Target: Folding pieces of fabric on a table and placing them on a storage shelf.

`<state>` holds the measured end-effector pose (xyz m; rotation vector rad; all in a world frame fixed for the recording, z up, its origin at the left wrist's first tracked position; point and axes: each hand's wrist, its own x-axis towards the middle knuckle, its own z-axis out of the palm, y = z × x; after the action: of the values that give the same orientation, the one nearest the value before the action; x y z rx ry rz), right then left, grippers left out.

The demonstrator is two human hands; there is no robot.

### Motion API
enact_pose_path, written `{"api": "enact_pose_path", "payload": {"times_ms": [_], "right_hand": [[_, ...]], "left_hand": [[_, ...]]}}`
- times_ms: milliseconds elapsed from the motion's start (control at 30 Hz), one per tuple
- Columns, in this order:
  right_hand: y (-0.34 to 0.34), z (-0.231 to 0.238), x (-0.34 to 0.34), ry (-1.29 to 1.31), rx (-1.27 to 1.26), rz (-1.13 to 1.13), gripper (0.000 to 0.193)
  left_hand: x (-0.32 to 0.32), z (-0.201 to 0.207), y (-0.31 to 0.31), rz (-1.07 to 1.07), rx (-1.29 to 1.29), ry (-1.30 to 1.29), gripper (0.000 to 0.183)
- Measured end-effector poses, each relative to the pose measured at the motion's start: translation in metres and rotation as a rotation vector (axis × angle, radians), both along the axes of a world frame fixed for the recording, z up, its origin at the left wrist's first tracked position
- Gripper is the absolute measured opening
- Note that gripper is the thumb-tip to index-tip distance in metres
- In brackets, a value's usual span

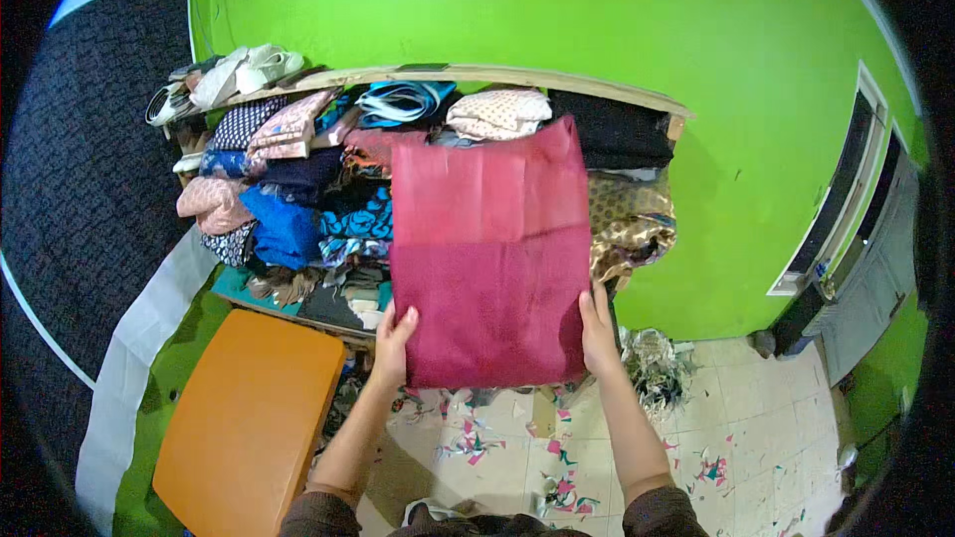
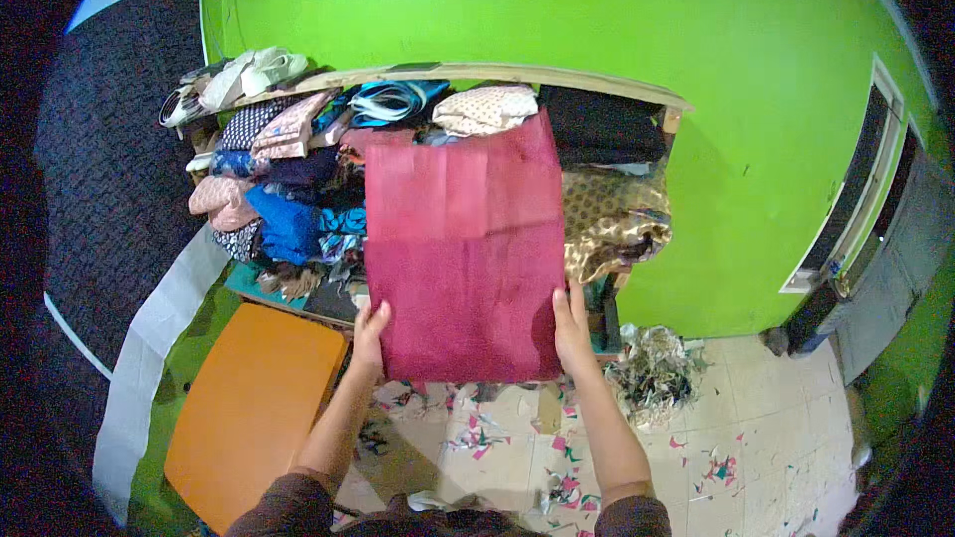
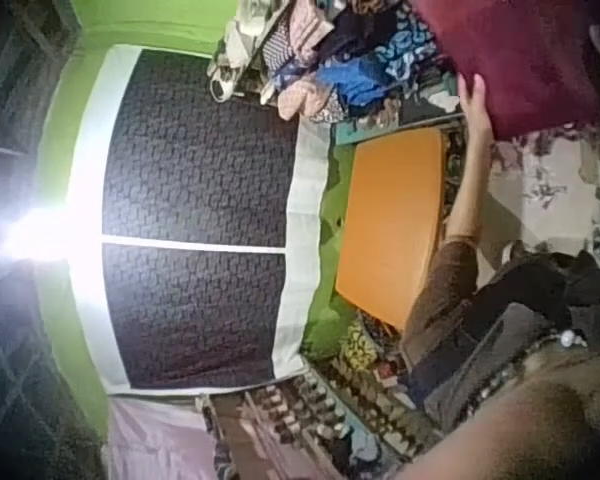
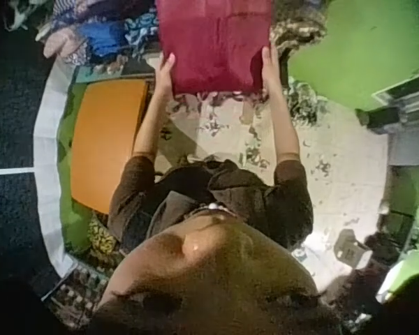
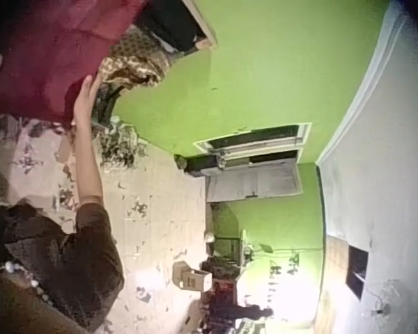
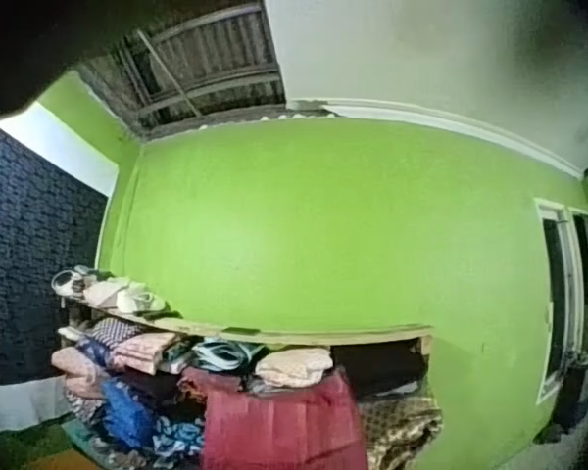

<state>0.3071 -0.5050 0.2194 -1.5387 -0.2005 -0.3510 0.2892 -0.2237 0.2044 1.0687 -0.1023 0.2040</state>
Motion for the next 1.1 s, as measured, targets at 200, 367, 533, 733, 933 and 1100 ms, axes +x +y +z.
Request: {"api": "enact_pose_path", "payload": {"times_ms": [200, 367, 533, 733, 933, 1100], "right_hand": [[-0.035, 0.114, 0.075, -0.347, -0.161, -0.209, 0.045], [-0.097, 0.196, 0.146, -0.375, -0.361, -0.402, 0.047], [-0.142, 0.24, 0.148, -0.618, -0.766, -0.439, 0.064], [-0.161, 0.239, 0.131, -0.763, -1.521, -0.761, 0.079], [-0.206, 0.22, 0.181, -0.605, -1.49, -0.931, 0.078], [-0.222, 0.216, 0.195, -0.597, -1.477, -0.934, 0.073]], "left_hand": [[0.08, 0.112, -0.04, 0.044, 0.038, -0.277, 0.04], [0.155, 0.196, -0.102, -0.077, 0.027, -0.315, 0.035], [0.218, 0.244, -0.153, -0.24, -0.039, -0.192, 0.03], [0.292, 0.281, -0.206, -0.363, -0.066, -0.181, 0.034], [0.315, 0.276, -0.252, 0.151, 0.631, -0.382, 0.06], [0.263, 0.269, -0.25, 0.562, 1.384, -1.239, 0.066]]}}
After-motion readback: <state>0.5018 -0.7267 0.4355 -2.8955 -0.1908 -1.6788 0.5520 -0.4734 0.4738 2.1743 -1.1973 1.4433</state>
